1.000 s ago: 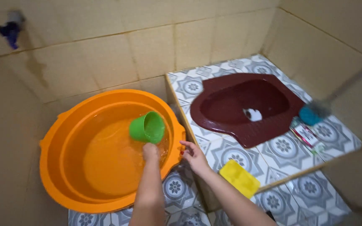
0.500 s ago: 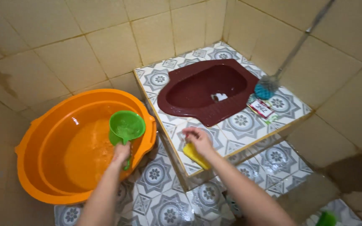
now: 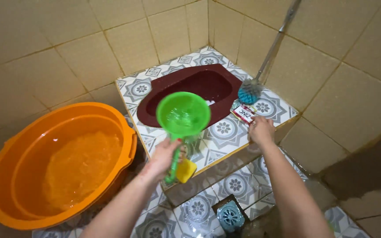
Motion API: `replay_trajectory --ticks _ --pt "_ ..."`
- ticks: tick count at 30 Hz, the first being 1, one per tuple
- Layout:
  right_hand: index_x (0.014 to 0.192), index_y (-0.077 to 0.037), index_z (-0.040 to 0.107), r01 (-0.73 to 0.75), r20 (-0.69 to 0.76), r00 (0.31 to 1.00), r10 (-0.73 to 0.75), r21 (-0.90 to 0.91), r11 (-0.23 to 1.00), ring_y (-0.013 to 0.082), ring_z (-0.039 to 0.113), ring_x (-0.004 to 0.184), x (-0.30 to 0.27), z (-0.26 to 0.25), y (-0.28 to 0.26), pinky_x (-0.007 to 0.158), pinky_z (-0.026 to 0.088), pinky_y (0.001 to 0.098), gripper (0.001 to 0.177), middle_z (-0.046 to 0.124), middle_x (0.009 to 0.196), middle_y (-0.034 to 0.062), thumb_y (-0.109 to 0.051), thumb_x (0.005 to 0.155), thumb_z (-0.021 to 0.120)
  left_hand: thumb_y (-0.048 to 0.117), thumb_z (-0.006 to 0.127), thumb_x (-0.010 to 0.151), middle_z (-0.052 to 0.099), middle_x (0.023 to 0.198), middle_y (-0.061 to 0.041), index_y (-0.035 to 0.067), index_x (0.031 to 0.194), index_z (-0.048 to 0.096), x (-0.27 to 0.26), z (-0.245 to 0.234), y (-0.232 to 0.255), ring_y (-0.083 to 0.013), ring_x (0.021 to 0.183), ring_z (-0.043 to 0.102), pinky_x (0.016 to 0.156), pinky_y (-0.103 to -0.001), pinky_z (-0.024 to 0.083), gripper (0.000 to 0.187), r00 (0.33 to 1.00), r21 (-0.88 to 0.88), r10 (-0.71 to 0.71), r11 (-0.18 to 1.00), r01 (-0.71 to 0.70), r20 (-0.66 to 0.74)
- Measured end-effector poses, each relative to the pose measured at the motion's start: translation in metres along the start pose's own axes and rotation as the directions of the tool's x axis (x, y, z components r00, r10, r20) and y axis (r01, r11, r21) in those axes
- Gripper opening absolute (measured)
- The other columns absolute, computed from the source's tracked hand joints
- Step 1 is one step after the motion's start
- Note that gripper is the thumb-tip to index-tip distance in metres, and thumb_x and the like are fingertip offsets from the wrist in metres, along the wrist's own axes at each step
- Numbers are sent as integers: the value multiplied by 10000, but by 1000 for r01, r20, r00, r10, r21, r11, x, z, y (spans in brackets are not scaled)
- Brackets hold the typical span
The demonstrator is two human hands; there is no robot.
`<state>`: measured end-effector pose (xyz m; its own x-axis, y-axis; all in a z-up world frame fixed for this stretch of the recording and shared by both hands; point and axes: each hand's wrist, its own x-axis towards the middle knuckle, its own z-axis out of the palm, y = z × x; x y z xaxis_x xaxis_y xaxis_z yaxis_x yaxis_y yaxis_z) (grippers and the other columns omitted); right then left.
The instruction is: The person cleans a squat toilet by pouring blue liquid detergent into it and rinsing with a hose. They then fill a plastic bottle with water from the hose and place it in a wall basket. Finally, they use a green scoop to wash a small packet in water and place it on a pink stool.
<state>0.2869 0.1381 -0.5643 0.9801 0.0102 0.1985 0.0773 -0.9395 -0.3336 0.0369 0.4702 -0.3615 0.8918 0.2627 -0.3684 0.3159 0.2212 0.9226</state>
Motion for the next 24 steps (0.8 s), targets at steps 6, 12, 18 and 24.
replay_trajectory --ticks 6,12,18,24 --pt "1421 -290 586 -58 323 943 78 -73 996 373 438 1360 37 -45 -3 1024 434 551 522 572 1464 71 -445 927 518 455 415 1040 665 1212 -42 241 1627 216 -68 97 10 -107 741 602 496 -175 457 656 895 428 -392 861 276 211" --pt "1428 -229 602 -15 426 904 21 -16 1000 389 436 1363 42 -86 -20 1081 408 544 436 633 1407 104 -349 1012 557 650 476 867 634 1359 -60 197 1458 482 -73 129 -97 -164 1240 609 1039 -358 484 745 862 462 -282 885 64 421" --pt "1623 -319 227 54 552 833 38 -151 987 398 193 1527 23 -102 -56 1233 200 629 731 158 1717 3 -580 983 462 374 486 1056 539 1449 -101 205 1455 491 -61 176 -190 -141 1099 657 970 -331 575 434 808 531 -485 806 263 335" --pt "1519 -267 444 133 417 907 -52 -167 977 385 253 1492 21 -64 -50 1134 232 640 727 401 1607 36 -707 947 353 431 500 1004 661 1255 -122 202 1281 618 13 216 -402 -274 1112 646 930 -412 469 378 902 542 -344 825 157 262"
